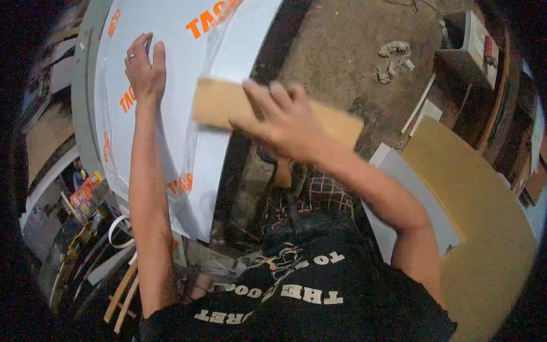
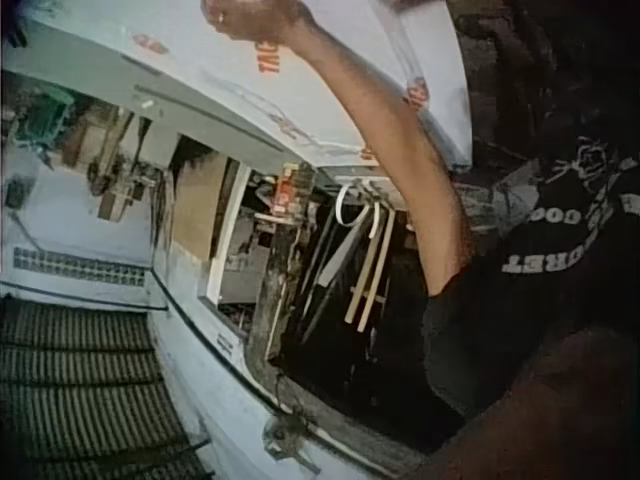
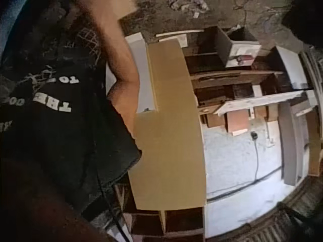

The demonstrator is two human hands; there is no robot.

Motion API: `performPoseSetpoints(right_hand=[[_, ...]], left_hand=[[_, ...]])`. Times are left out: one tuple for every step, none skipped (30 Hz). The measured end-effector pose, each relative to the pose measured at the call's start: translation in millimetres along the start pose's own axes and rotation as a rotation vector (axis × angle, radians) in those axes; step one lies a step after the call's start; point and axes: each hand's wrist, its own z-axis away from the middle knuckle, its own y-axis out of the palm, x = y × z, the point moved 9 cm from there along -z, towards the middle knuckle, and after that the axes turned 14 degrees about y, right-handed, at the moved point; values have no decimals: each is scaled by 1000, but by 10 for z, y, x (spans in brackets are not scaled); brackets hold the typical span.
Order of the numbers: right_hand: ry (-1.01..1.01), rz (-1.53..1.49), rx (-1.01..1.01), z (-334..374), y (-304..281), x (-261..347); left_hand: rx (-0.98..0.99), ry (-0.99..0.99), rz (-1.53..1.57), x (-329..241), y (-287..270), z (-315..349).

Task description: The person sands the edge of a laminate sheet on a large curved board using a wooden sanding block.

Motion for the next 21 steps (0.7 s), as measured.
performPoseSetpoints(right_hand=[[-51,56,-46,-223,32,-115],[-98,118,-102,-575,64,-309],[-41,165,-132,-959,52,-426],[-52,182,-275,-1289,-58,-597],[29,74,-233,-1480,-183,-680],[111,-31,-191,-1582,-261,-758],[83,17,-189,-1414,-124,-728],[48,66,-195,-1195,61,-709],[51,125,-99,-810,120,-448],[-42,25,-41,-401,108,-202],[-56,-131,-4,13,166,52],[-119,-163,99,314,207,295],[-139,-183,132,339,173,321],[-164,-206,157,301,151,310],[-168,-131,79,59,73,94],[-168,-52,3,-320,7,-238],[-107,67,-104,-716,0,-653],[-48,178,-209,-1031,-86,-946],[50,125,-231,-1306,-332,-1041],[154,83,-254,-1482,-508,-1125],[101,22,-312,-1400,-401,-1118]], left_hand=[[5,-1,1,-2,23,10],[-13,13,9,-18,19,-15],[-24,23,11,-1,29,-9],[-30,32,15,-11,59,-60],[-26,30,21,7,59,-42],[-22,29,30,15,68,-23],[-17,31,33,10,74,22],[-17,16,1,18,46,26],[-9,-9,-33,67,22,69],[-16,-10,-26,57,28,24],[-11,-2,-1,69,7,-10],[0,3,37,60,19,-2],[4,3,38,40,17,14],[6,-1,7,35,16,16],[11,-6,-27,46,-4,29],[14,-3,-29,50,-9,18],[3,1,-14,31,38,-13],[-5,1,-6,23,55,-26],[5,-6,-12,44,50,6],[-5,-2,17,34,51,3],[-21,8,49,20,61,-52]])
